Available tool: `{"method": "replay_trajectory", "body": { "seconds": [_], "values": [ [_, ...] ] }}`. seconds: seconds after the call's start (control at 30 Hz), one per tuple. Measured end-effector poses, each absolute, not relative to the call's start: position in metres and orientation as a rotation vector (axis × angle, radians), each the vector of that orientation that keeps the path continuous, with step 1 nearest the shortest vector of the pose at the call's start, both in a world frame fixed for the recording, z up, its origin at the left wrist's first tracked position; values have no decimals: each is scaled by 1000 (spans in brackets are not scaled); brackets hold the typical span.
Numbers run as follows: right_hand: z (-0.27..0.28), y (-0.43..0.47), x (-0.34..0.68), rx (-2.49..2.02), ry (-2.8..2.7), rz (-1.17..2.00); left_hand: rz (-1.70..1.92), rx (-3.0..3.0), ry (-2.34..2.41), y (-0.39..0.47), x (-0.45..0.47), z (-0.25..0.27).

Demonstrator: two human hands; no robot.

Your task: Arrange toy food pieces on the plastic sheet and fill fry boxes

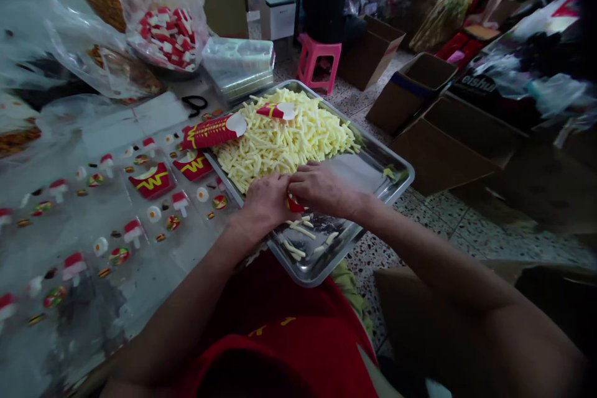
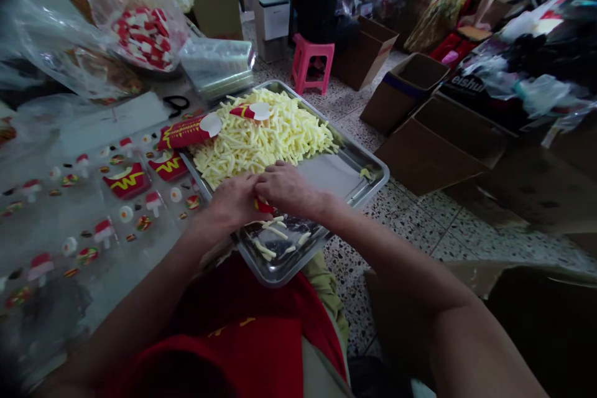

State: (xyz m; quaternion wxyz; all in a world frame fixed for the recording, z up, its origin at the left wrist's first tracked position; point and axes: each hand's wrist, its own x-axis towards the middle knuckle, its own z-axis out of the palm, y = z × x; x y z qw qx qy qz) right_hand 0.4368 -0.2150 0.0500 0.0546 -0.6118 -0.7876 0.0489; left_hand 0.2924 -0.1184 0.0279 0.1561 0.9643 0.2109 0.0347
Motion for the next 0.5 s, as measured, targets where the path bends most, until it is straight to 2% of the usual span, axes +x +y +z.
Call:
{"method": "replay_trajectory", "body": {
  "seconds": [0.07,0.17,0.23,0.33,0.5],
  "values": [
    [60,-212,436,-1803,-2366,279,239,2590,564,-117,294,19],
    [70,-214,439,-1888,-2046,430,465,2371,521,-115,293,10],
    [74,-215,439,-1969,-1845,372,575,2298,520,-115,292,6],
    [81,-215,432,-2006,-1830,207,706,2263,536,-115,293,5],
    [81,-228,432,-1981,-1875,225,725,2307,563,-111,284,13]
  ]
}}
